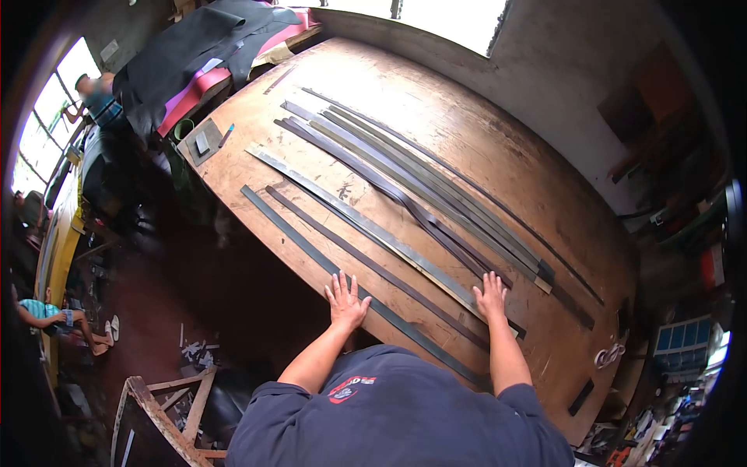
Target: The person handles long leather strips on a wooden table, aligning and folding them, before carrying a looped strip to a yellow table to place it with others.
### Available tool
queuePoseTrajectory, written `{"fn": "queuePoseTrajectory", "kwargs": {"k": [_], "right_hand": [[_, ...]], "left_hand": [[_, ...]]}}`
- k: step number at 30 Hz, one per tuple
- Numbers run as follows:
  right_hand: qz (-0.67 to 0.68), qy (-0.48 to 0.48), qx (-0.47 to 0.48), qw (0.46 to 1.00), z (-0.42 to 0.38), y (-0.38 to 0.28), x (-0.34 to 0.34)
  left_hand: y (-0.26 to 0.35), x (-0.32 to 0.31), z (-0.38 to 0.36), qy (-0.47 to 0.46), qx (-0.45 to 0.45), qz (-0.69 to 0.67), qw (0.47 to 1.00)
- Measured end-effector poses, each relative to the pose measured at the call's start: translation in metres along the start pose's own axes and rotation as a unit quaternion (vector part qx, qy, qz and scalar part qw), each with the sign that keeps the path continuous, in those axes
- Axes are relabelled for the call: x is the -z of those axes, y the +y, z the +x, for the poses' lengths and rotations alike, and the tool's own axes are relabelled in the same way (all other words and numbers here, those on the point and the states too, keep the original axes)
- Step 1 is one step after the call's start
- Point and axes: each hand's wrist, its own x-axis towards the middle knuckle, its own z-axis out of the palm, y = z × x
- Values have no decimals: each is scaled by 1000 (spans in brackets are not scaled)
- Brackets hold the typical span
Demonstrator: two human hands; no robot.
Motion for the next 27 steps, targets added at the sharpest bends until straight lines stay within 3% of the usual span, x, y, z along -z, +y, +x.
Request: {"fn": "queuePoseTrajectory", "kwargs": {"k": [3, 11, 13, 15, 16, 17, 19, 20, 21, 24, 25, 27], "right_hand": [[-25, -57, 18, 998, -8, 8, -1], [8, 40, 28, 999, -16, 42, -11], [72, 77, 114, 988, -11, 32, -8], [82, 49, 121, 988, -15, 27, -3], [42, 21, 87, 995, -20, 26, 9], [1, -6, 55, 998, -22, 24, 17], [23, 19, 46, 999, -29, 41, 10], [35, 44, 24, 998, -34, 52, 2], [47, 66, 1, 997, -42, 56, -2], [73, 28, 87, 993, -82, 52, -7], [69, 20, 84, 994, -95, 45, -9], [69, 93, 94, 989, -108, 44, -24]], "left_hand": [[-3, 6, -5, -12, 7, 22, 1000], [2, -12, -71, 111, 116, -64, 985], [-9, -26, -99, 135, 162, -58, 976], [-36, -40, -128, 43, 214, -126, 968], [-51, -42, -140, -49, 232, -99, 966], [-65, -41, -151, -140, 248, -74, 956], [-88, -41, -170, -93, 340, -188, 917], [-86, -32, -174, -25, 376, -230, 897], [-80, -15, -175, -2, 412, -409, 814], [-37, 60, -170, 70, 293, -633, 713], [-16, 92, -163, 69, 223, -691, 684], [42, 166, -150, 49, -4, -778, 626]]}}
